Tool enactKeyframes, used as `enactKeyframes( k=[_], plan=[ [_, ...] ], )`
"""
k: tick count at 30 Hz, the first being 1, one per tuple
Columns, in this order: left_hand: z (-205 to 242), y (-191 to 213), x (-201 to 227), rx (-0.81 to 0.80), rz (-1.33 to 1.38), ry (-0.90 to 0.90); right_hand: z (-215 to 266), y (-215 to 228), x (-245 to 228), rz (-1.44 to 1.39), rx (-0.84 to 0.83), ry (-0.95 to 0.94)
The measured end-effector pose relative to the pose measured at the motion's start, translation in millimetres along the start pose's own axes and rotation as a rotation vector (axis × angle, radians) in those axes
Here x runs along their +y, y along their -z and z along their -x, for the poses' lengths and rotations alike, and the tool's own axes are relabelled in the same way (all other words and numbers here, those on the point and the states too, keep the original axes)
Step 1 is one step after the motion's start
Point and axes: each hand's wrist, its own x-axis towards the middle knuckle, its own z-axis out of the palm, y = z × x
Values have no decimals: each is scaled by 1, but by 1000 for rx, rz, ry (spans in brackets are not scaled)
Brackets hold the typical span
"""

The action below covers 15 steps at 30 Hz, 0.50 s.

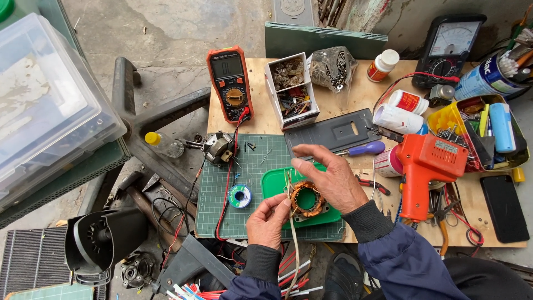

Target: The person holds a motor stator and manipulates its wires, twisting and arranging them by hand. The person repeatedly inspects the copper windings and wire ends while holding the component over a green cutting mat on a cluttered workbench.

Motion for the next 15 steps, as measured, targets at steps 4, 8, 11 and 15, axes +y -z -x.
enactKeyframes(
  k=[4, 8, 11, 15],
  plan=[
    [-3, -1, -7, -15, 31, -63, -3, -8, 13, 19, -25, 213],
    [-3, -1, -7, -5, 25, -77, -2, -11, 9, 96, -89, 143],
    [-3, -2, -6, -2, 17, -78, -4, -13, 14, 113, -108, 134],
    [0, -3, -1, -7, 8, -54, -5, -11, 29, 95, -64, 215]
  ],
)
